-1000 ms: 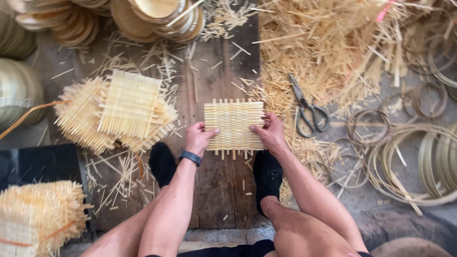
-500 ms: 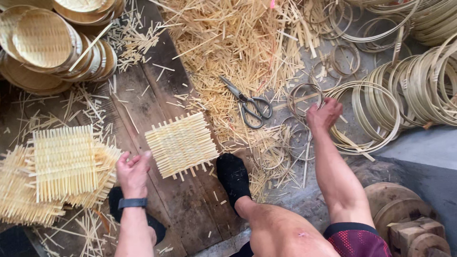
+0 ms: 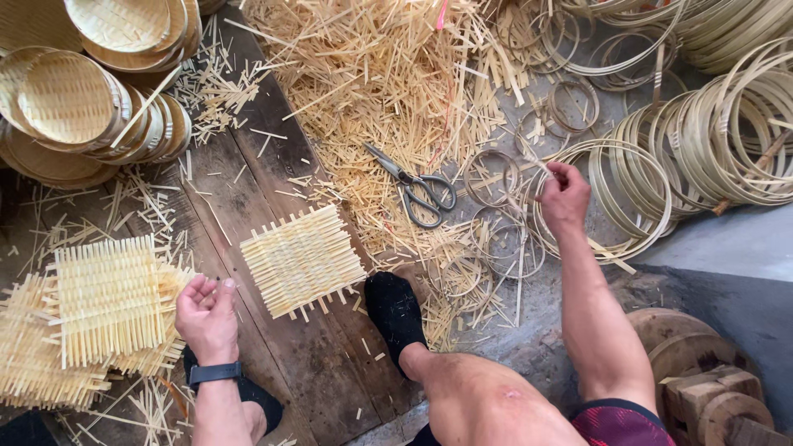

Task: The person weaves thin bamboo strips through a pre-formed frame and uses shears to trim the edges of the resulting woven vessel.

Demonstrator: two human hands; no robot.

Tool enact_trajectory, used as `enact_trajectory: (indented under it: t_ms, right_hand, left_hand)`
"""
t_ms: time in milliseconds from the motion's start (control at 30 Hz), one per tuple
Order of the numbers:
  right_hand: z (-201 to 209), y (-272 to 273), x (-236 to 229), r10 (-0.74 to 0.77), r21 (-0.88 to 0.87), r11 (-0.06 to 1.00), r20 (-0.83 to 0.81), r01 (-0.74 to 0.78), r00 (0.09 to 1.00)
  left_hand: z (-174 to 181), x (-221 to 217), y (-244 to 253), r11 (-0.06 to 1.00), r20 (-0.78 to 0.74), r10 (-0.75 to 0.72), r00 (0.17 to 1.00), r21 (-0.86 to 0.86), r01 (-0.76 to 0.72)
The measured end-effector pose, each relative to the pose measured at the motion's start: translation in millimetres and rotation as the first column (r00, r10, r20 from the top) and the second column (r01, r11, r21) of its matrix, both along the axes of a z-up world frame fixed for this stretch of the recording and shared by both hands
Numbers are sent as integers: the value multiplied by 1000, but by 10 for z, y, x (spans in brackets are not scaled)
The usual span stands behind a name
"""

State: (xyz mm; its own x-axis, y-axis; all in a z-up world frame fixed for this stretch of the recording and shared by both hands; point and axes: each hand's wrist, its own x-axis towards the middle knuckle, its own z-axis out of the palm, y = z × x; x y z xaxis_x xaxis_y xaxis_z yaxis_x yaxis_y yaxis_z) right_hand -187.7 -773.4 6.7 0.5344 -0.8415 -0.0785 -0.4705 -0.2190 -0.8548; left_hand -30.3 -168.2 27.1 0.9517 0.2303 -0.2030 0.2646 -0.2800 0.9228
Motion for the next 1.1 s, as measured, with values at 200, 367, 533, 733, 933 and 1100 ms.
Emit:
enact_trajectory:
  t_ms: [200, 367, 533, 733, 933, 1100]
  right_hand:
    - [1322, 891, 139, 292, 248, 915, 135, -318, 947]
    - [1980, 1973, 546, 682, 113, 700, 184, -705, 707]
    - [2520, 2464, 757, 890, -446, 411, 6, -795, 457]
    - [2797, 2843, 1161, 959, -598, -101, -272, -795, 82]
    - [2628, 3334, 1365, 878, -633, -300, -476, -714, 53]
    - [2321, 3575, 1282, 867, -580, -220, -484, -784, 115]
  left_hand:
    - [898, -225, -1147, 909, 267, -406, 874, 13, 418]
    - [1352, -413, -1898, 761, 139, -534, 834, -351, 545]
    - [1395, -457, -1639, 615, -68, -364, 929, -767, 185]
    - [1564, -267, -1235, 490, -243, -464, 852, -871, 19]
    - [1714, -205, -1139, 494, -344, -530, 775, -868, -47]
    - [1547, -276, -1086, 539, -438, -368, 820, -819, -196]
